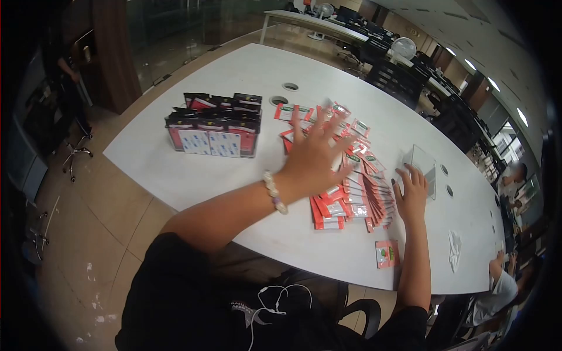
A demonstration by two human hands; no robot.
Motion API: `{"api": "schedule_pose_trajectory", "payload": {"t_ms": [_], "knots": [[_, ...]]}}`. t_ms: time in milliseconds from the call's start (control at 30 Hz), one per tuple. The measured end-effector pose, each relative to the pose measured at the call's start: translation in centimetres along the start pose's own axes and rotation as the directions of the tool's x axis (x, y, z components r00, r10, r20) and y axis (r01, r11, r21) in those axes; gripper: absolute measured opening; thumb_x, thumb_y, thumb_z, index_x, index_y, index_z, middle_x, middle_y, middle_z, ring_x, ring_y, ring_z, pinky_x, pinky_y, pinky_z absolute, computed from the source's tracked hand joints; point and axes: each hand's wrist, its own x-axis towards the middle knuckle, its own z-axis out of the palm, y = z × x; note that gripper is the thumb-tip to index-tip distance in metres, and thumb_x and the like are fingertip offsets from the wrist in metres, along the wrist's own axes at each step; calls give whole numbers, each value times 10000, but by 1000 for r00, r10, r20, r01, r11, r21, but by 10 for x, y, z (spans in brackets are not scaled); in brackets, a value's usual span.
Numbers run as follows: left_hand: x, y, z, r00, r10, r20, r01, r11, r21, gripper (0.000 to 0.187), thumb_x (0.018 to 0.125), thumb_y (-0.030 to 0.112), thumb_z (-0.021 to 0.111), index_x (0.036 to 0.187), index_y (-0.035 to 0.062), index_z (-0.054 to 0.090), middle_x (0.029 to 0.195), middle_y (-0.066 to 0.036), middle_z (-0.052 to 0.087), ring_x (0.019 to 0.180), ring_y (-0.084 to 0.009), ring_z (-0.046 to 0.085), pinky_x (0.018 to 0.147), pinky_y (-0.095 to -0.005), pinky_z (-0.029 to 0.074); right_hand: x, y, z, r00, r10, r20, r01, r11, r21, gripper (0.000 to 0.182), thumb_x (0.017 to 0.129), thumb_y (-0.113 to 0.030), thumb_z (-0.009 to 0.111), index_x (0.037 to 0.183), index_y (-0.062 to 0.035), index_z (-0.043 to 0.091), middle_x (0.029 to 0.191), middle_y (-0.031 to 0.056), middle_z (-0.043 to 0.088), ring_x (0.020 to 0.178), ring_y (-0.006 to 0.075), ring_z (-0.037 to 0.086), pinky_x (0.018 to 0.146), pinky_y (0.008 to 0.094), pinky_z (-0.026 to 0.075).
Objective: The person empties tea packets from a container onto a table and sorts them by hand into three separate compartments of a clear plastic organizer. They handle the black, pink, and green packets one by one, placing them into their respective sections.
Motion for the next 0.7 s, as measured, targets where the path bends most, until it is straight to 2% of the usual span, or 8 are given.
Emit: {"api": "schedule_pose_trajectory", "payload": {"t_ms": [67,167,233,300,400,500,600,700], "knots": [[3,-39,-38,925,-207,-319,226,974,23,486,734,327,702,1179,181,574,1359,-113,392,1350,-328,244,1019,-692,64,12,-24,-2,992,-123,-2,122,976,183,233,729,-71,638,960,-74,601,1075,88,584,1012,287,535,868,406,397],[-30,-119,-82,631,-450,-632,549,835,-46,420,825,262,625,1218,148,530,1315,-132,438,1257,-295,376,1034,-504,227,43,-86,-8,920,-392,-24,368,840,399,210,720,-54,660,924,-69,614,945,60,616,879,264,575,761,371,443],[-69,-168,-94,477,-623,-620,623,737,-262,431,860,272,575,1237,78,495,1319,-145,439,1241,-295,395,1022,-404,286,66,-135,-7,849,-525,-55,495,755,430,265,727,-93,681,981,-85,605,984,40,584,926,226,559,784,352,438],[-106,-209,-84,295,-838,-458,549,541,-637,429,908,311,505,1222,19,484,1278,-133,482,1186,-249,450,973,-306,344,90,-182,7,766,-616,-182,637,693,338,360,753,-173,670,1081,-83,555,1005,29,566,953,209,535,820,348,417],[-135,-213,-84,332,-943,30,514,154,-844,429,948,344,440,1201,1,490,1201,-106,540,1116,-182,494,939,-284,372,118,-241,38,736,-637,-230,676,713,187,395,777,-252,650,1098,-69,510,991,31,565,945,192,515,827,360,388],[-139,-201,-84,368,-930,20,502,181,-845,426,973,361,385,1159,4,521,1102,-82,592,1026,-152,534,915,-277,384,135,-281,68,821,-559,-114,569,791,225,284,796,-286,633,962,-73,544,896,35,594,876,189,536,797,353,374],[-139,-194,-85,394,-919,-28,489,236,-840,423,975,358,379,1144,5,541,1085,-74,600,1015,-145,540,907,-271,390,151,-292,88,826,-556,-89,561,798,219,217,807,-307,628,855,-106,560,782,27,612,804,182,558,751,345,364],[-143,-197,-92,405,-912,74,463,134,-876,428,977,357,371,1151,10,552,1111,-65,595,1037,-145,539,905,-265,393,143,-285,81,832,-497,-247,555,759,340,201,811,-330,629,799,-134,585,687,12,603,703,186,566,732,349,357]]}}
